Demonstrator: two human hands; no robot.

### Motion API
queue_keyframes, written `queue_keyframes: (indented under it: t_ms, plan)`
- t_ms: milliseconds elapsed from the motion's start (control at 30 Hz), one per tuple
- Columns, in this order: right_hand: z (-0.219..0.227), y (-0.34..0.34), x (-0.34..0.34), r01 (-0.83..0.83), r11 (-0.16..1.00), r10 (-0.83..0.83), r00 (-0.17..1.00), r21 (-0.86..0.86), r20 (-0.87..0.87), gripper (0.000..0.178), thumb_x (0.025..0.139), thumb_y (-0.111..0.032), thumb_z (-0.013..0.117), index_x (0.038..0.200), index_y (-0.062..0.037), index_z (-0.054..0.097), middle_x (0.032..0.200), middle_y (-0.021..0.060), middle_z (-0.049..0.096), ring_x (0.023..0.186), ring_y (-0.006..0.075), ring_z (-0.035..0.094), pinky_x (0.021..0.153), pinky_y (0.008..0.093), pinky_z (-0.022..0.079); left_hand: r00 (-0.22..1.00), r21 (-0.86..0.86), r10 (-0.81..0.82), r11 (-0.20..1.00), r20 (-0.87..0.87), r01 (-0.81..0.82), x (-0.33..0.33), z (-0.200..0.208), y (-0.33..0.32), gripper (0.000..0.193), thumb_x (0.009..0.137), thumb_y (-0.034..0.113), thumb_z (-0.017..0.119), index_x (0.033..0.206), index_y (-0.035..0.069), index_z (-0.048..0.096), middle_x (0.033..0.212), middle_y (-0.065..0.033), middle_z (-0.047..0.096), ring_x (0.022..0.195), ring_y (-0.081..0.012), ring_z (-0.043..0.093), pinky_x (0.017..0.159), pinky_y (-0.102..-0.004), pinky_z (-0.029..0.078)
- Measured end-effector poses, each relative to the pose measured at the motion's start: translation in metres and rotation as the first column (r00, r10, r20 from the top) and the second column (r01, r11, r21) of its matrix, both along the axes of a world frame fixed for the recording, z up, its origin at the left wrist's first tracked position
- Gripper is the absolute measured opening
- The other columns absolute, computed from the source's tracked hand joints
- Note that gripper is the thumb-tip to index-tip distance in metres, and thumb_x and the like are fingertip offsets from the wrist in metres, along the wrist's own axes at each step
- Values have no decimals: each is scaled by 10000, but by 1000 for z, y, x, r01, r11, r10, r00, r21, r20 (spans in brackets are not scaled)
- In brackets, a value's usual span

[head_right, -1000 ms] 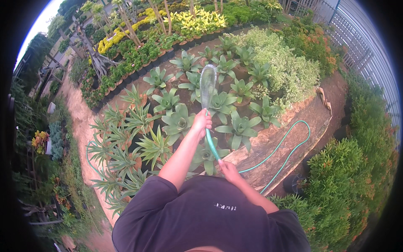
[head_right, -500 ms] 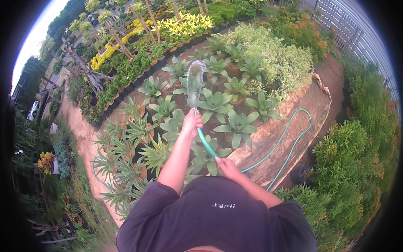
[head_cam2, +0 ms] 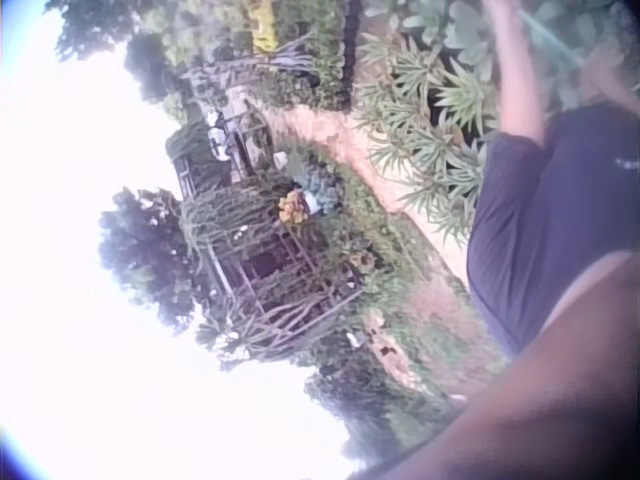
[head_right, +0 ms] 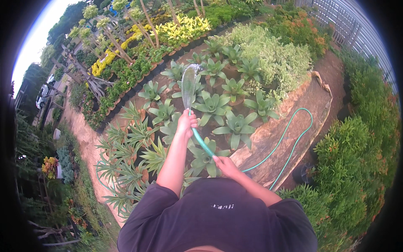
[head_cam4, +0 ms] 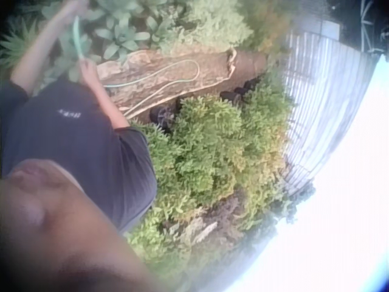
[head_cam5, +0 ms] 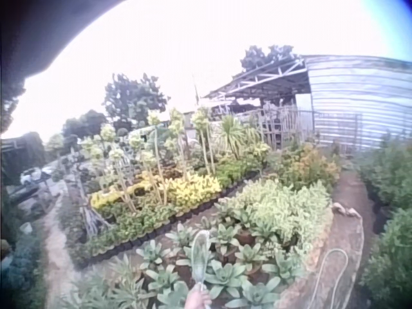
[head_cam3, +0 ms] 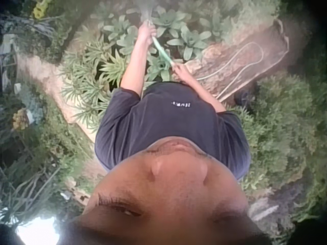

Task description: The person waters a variety of potted plants in an outdoor garden using a green hose with a spray nozzle. They move the nozzle across different plant beds, directing water onto the foliage and soil.

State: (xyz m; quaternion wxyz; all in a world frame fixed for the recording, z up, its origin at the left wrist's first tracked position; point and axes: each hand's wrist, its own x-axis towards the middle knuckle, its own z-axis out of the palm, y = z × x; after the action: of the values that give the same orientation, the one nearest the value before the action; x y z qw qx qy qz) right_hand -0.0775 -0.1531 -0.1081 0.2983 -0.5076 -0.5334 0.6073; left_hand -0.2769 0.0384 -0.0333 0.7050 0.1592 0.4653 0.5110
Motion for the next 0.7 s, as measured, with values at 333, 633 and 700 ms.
queue_keyframes:
  t_ms: [333,633,700]
  plan:
    - [6,6,18,-50,999,50,999,1,18,576,1059,-501,443,741,-30,533,646,4,495,637,117,465,611,318,415,1000,12,22,1000,2,-22,11,18,-2,254,1076,341,402,940,136,469,630,74,356,474,-46,286,399,-221,228]
    - [7,15,28,-91,996,90,995,27,38,601,1049,-535,438,765,-20,559,665,20,503,648,127,466,620,324,414,999,49,30,998,24,-32,15,37,-3,243,1069,326,411,943,127,466,638,72,359,478,-43,289,400,-217,229]
    - [9,17,30,-105,994,104,994,37,32,597,1050,-531,442,775,-14,560,670,26,508,652,128,468,620,331,417,999,59,27,998,44,-30,14,41,-3,244,1067,330,422,943,126,472,641,68,367,480,-47,296,405,-226,229]
